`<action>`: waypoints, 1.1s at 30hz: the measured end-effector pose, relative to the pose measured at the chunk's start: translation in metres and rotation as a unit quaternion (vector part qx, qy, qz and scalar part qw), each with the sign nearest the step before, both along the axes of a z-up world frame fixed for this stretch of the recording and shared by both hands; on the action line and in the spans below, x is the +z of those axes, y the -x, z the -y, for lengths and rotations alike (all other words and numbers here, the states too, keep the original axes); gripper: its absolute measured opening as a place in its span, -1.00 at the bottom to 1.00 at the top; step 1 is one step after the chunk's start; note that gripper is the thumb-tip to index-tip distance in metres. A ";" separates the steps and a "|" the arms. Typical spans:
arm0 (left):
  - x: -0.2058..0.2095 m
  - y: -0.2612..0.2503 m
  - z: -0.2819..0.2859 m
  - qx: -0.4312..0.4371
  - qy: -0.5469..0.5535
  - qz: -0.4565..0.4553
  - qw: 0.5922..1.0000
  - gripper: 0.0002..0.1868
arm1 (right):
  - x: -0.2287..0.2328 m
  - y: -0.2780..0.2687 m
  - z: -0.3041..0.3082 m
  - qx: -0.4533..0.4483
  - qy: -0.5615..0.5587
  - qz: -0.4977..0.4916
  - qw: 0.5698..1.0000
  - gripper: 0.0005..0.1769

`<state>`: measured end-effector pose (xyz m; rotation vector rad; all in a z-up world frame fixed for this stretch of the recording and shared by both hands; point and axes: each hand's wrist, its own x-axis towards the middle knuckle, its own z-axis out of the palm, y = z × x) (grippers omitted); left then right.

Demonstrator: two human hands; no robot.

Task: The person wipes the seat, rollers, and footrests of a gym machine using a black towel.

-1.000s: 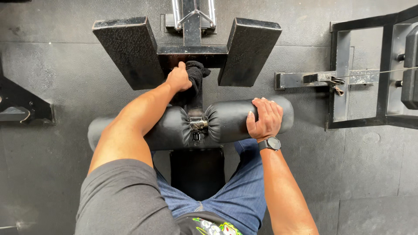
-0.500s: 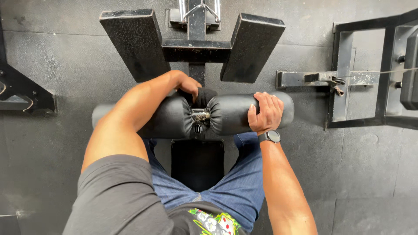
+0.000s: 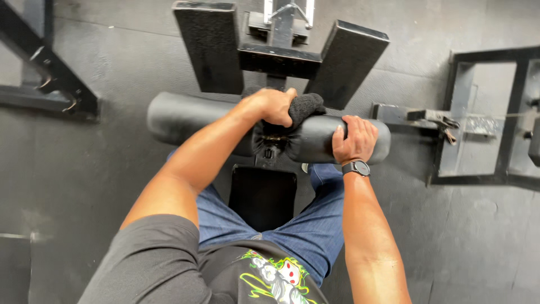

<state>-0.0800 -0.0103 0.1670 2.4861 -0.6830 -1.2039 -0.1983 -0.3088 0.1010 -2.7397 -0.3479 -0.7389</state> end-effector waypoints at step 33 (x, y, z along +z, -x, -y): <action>0.013 0.142 0.001 0.052 0.051 0.415 0.907 -0.29 | 0.037 -0.002 -0.019 -0.026 -0.024 0.045 0.998 -0.69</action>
